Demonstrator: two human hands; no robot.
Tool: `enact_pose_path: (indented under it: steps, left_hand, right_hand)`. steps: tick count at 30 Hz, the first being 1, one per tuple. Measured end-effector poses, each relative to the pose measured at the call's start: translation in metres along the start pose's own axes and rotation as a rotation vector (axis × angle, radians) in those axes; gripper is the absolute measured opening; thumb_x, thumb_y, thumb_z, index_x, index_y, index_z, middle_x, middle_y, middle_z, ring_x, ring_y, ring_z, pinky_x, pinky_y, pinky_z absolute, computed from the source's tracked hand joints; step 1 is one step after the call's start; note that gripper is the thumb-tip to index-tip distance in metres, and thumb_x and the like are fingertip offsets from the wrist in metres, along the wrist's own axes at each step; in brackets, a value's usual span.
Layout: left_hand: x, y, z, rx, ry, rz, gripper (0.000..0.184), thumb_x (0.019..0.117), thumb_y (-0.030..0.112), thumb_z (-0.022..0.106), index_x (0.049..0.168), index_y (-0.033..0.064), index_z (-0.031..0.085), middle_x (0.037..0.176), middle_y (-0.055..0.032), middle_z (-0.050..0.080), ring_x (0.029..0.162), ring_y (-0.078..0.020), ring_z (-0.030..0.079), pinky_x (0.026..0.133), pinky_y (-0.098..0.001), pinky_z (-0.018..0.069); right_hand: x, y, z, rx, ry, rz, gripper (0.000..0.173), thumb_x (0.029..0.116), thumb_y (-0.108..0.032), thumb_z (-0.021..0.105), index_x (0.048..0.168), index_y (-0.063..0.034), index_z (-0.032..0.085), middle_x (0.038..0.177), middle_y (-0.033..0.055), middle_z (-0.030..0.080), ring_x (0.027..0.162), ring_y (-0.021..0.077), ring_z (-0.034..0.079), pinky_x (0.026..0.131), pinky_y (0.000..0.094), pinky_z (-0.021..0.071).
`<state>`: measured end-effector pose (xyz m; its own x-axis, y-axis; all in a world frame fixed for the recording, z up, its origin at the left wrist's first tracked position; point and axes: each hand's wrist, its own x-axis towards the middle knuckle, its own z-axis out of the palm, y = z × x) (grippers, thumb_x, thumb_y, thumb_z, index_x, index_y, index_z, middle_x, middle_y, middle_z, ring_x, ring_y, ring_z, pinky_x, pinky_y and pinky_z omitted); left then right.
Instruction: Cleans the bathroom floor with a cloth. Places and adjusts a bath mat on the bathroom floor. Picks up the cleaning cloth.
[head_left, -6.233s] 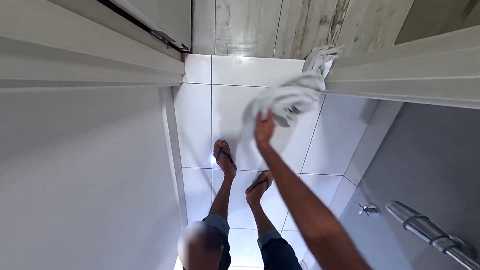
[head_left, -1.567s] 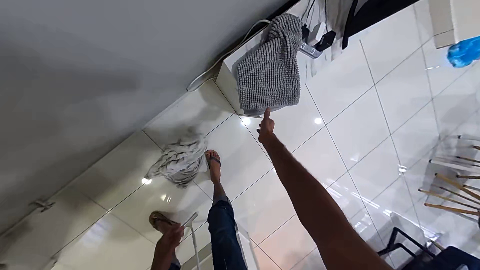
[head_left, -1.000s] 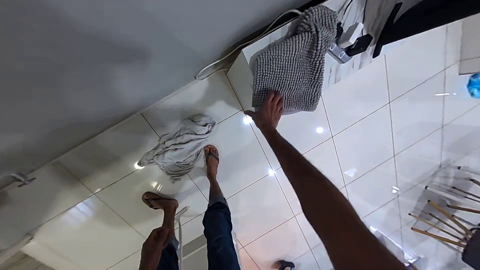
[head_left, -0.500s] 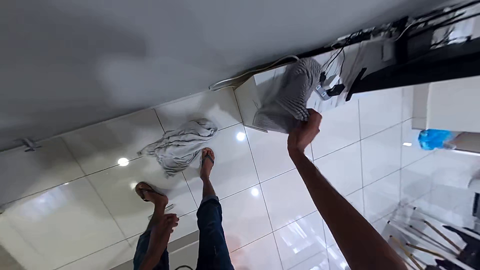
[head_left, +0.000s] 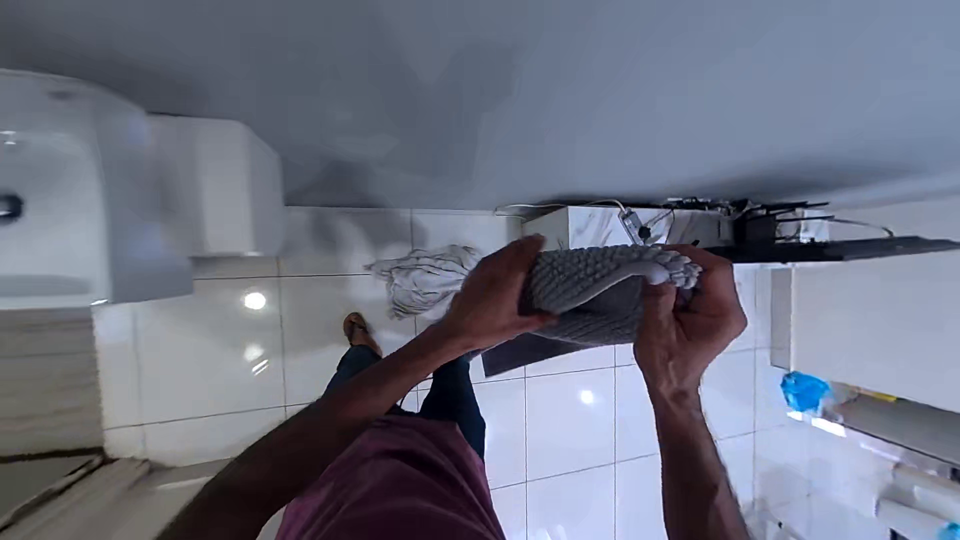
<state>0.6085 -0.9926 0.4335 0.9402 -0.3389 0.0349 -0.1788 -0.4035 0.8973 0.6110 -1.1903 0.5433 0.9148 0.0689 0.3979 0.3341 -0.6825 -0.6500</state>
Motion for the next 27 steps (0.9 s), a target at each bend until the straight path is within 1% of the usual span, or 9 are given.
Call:
enact_pose_path:
  steps: [3,5,7,9,11,15,18,23,27]
  left_hand:
    - [-0.047,-0.003,-0.055,0.045,0.043,0.002,0.064,0.0845,0.014,0.078,0.144,0.0074,0.053,0.135,-0.0107,0.063,0.124,-0.025,0.061,0.107,-0.0464,0.0488]
    - [-0.09,-0.021,-0.094,0.046,0.161,-0.073,0.047,0.0897,0.014,0.072,0.134,0.0047,0.059,0.115,-0.0136,0.069,0.101,-0.0279,0.07,0.085,-0.0509,0.0583]
    - [-0.135,-0.041,-0.129,0.069,0.189,-0.167,0.067,0.0894,0.039,0.076,0.142,0.0059,0.052,0.116,-0.0132,0.07,0.101,-0.0277,0.07,0.087,-0.0542,0.0578]
    - [-0.172,-0.049,-0.15,0.122,0.21,-0.194,0.112,0.0712,0.066,0.083,0.154,0.0043,0.039,0.135,-0.0138,0.063,0.123,-0.0283,0.06,0.106,-0.0551,0.0464]
    - [-0.198,-0.044,-0.159,0.135,0.349,-0.182,0.127,0.0628,0.074,0.083,0.155,0.0019,0.034,0.145,-0.0127,0.057,0.135,-0.0268,0.052,0.116,-0.0519,0.0378]
    - [-0.211,-0.009,-0.18,-0.058,0.742,-0.174,0.072,0.0861,0.026,0.079,0.147,0.0025,0.047,0.129,-0.0145,0.064,0.118,-0.0261,0.063,0.1,-0.049,0.0521]
    - [-0.227,0.002,-0.211,-0.08,0.757,-0.194,0.048,0.0926,0.006,0.072,0.137,0.0015,0.054,0.121,-0.016,0.067,0.108,-0.0249,0.068,0.093,-0.0469,0.0568]
    - [-0.278,-0.057,-0.247,0.096,0.972,-0.244,0.026,0.0974,0.004,0.062,0.122,-0.0047,0.066,0.111,-0.0193,0.072,0.102,-0.0275,0.07,0.094,-0.0489,0.0557]
    - [-0.309,-0.073,-0.26,-0.12,1.141,-0.312,0.023,0.1022,0.016,0.061,0.115,-0.0015,0.068,0.103,-0.0093,0.072,0.093,-0.0106,0.069,0.089,-0.0342,0.0585]
  right_hand:
    - [0.0,-0.067,0.027,-0.021,-0.061,0.015,0.026,0.0991,-0.02,0.065,0.116,-0.0004,0.066,0.091,-0.0034,0.067,0.075,-0.0072,0.059,0.068,0.0128,0.0511]
    - [0.001,-0.094,0.045,0.052,-0.098,0.013,0.027,0.0984,-0.031,0.069,0.107,-0.0052,0.067,0.084,-0.01,0.065,0.072,-0.01,0.058,0.067,0.0119,0.0516]
    - [-0.002,-0.12,0.068,0.161,-0.133,0.025,0.027,0.1023,-0.041,0.062,0.09,-0.0176,0.063,0.069,-0.0185,0.057,0.061,-0.011,0.054,0.056,0.0123,0.0483]
    - [0.003,-0.154,0.088,0.231,-0.219,-0.001,0.04,0.1048,-0.051,0.052,0.076,-0.0239,0.054,0.059,-0.0194,0.05,0.052,-0.0094,0.051,0.047,0.0143,0.0457]
    - [0.012,-0.191,0.106,0.27,-0.364,-0.127,0.047,0.1061,-0.053,0.048,0.071,-0.0221,0.051,0.056,-0.0154,0.047,0.048,-0.0068,0.049,0.045,0.0158,0.0436]
    - [0.022,-0.259,0.142,0.346,-0.598,-0.472,0.05,0.1087,-0.046,0.045,0.076,-0.0106,0.058,0.054,-0.0072,0.045,0.045,-0.0022,0.044,0.041,0.0175,0.0361]
    - [0.03,-0.286,0.158,0.425,-0.605,-0.571,0.047,0.11,-0.045,0.042,0.085,-0.0091,0.06,0.058,-0.0047,0.048,0.046,-0.0007,0.048,0.04,0.0179,0.0404]
    - [0.041,-0.315,0.159,0.525,-0.662,-0.702,0.035,0.1103,-0.04,0.044,0.098,-0.0107,0.06,0.07,-0.0066,0.054,0.057,-0.0049,0.054,0.048,0.0138,0.0453]
    - [0.06,-0.314,0.155,0.567,-0.631,-0.755,0.029,0.1099,-0.037,0.047,0.103,-0.0113,0.06,0.079,-0.0083,0.059,0.068,-0.0067,0.058,0.058,0.0129,0.0498]
